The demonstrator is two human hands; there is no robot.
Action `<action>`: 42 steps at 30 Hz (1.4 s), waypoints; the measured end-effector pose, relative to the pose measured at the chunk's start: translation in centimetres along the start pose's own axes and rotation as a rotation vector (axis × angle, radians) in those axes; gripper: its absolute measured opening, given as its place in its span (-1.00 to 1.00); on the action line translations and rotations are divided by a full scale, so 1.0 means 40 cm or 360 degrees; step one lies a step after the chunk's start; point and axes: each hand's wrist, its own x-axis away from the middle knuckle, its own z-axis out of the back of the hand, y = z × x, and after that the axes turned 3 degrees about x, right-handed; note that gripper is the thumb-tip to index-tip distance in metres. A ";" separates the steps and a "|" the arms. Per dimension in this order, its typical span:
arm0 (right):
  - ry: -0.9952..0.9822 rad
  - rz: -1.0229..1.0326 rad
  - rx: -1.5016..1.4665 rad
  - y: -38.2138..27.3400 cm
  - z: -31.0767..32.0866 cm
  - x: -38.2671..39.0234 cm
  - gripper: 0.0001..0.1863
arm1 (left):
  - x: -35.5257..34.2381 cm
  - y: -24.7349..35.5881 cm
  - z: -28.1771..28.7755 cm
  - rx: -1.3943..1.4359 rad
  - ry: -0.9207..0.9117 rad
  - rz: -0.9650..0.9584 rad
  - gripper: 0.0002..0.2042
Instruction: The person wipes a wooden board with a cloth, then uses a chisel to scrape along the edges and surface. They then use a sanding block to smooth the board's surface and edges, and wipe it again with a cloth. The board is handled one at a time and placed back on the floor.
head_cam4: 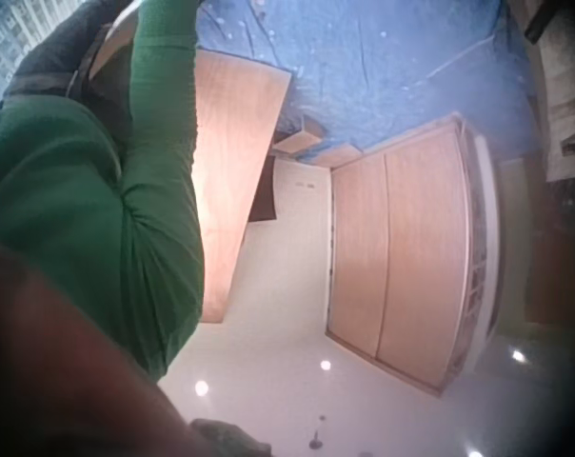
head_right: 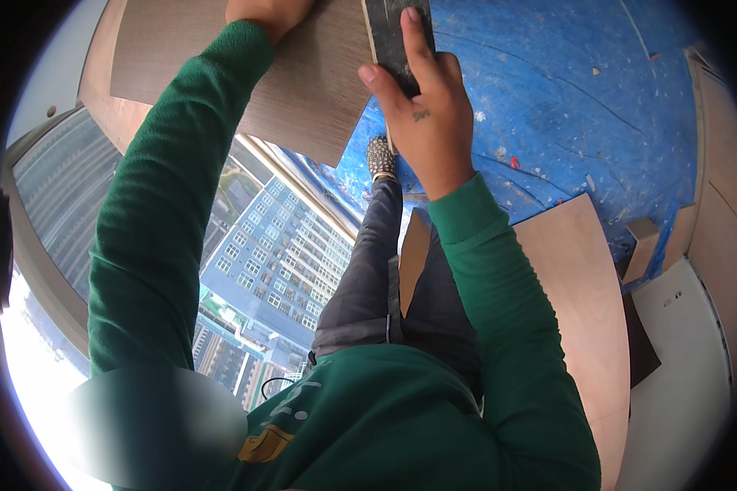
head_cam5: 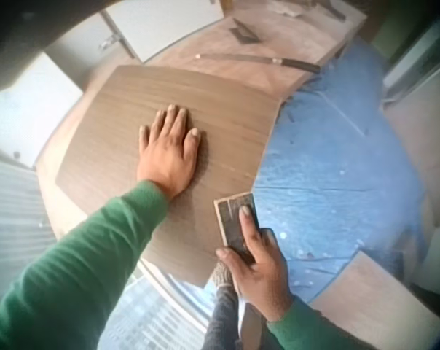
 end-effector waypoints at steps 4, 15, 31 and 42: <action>-0.0079 0.0107 0.0169 -0.010 -0.011 0.107 -0.16 | -0.015 0.007 -0.009 0.0023 0.0001 -0.0010 -0.40; -0.0140 0.0030 0.0087 -0.034 -0.018 0.125 -0.19 | -0.009 -0.014 0.004 -0.0023 0.0011 -0.0013 -0.41; -0.0278 0.0169 0.0130 -0.028 -0.031 0.238 -0.13 | 0.002 -0.077 -0.051 0.0028 0.0045 -0.0206 -0.37; 0.0378 0.0138 -0.0409 0.183 -0.056 -0.204 -0.23 | 0.001 -0.039 -0.034 0.0025 -0.0048 -0.0119 -0.37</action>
